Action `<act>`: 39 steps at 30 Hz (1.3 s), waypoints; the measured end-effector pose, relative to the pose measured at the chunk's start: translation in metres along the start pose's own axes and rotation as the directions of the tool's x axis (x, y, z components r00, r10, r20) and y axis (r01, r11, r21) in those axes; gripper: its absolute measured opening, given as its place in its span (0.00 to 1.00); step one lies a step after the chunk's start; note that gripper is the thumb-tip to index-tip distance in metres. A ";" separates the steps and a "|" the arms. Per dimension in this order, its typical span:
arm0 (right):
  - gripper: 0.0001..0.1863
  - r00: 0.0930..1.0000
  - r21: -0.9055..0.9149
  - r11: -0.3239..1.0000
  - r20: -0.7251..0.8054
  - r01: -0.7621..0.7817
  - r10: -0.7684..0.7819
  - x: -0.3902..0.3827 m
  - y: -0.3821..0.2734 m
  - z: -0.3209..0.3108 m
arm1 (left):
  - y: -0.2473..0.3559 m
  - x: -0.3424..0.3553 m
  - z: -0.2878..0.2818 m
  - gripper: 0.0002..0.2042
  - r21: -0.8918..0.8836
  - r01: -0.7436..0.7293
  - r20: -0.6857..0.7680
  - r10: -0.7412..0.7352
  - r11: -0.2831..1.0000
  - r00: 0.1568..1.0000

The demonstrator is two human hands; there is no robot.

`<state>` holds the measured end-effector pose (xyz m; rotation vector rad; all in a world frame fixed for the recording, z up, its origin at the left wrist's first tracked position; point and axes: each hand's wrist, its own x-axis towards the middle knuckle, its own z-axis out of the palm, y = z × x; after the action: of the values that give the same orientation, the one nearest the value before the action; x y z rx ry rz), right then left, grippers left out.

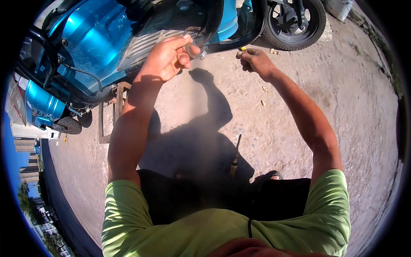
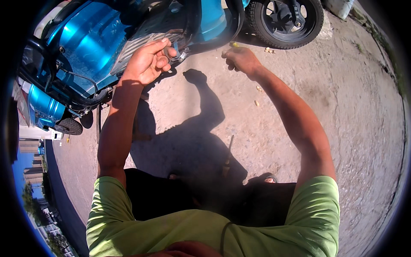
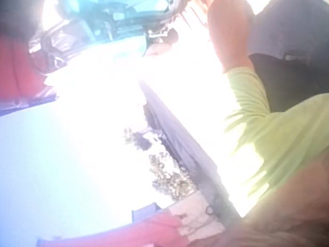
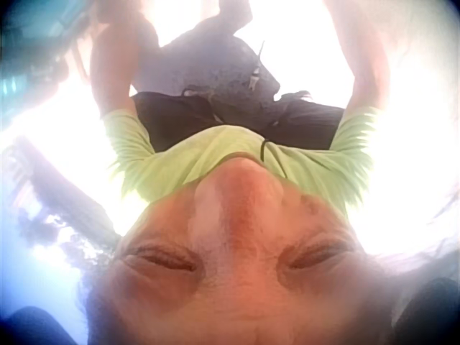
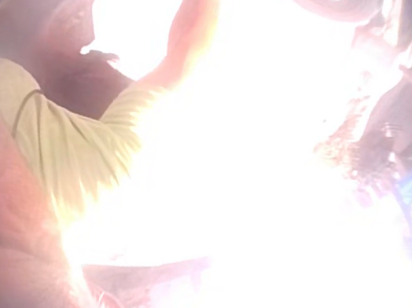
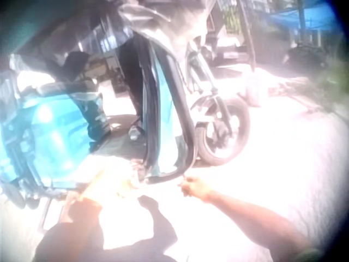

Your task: The person repairs a blue vehicle by using a screwdriver to manipulate a metal component near the base, then by hand to pull a cable and work on a metal bracket.

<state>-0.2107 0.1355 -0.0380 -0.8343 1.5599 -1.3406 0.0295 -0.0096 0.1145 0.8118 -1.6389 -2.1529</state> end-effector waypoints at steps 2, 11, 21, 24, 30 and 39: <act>0.17 1.000 0.026 0.999 0.011 -0.020 0.020 -0.002 0.000 0.001 | -0.003 0.002 0.002 0.09 -0.046 0.043 0.012 -0.042 0.998 0.999; 0.14 0.992 -0.002 0.995 0.077 -0.098 0.098 -0.007 0.004 0.028 | 0.006 0.031 0.001 0.11 -0.153 0.119 -0.044 -0.127 0.981 0.991; 0.16 0.982 -0.060 0.987 0.103 -0.152 0.158 -0.012 0.023 0.027 | 0.013 0.059 0.048 0.08 -0.371 -0.002 -0.068 -0.025 0.929 0.997; 0.17 0.978 -0.084 0.984 0.130 -0.156 0.166 -0.012 0.023 0.030 | 0.016 0.058 0.043 0.07 -0.347 0.009 -0.062 -0.032 0.938 0.998; 0.17 0.977 -0.098 0.985 0.146 -0.142 0.155 -0.026 0.013 0.024 | -0.006 0.028 -0.001 0.08 -0.218 0.055 -0.045 -0.067 0.974 0.997; 0.14 0.972 0.047 0.997 0.229 -0.058 0.046 -0.016 -0.003 0.032 | 0.010 0.031 -0.008 0.13 -0.112 0.115 -0.027 -0.119 0.987 0.993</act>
<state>-0.1755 0.1374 -0.0328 -0.8757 1.3525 -1.1980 0.0086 -0.0364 0.1149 0.9266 -1.4750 -2.2737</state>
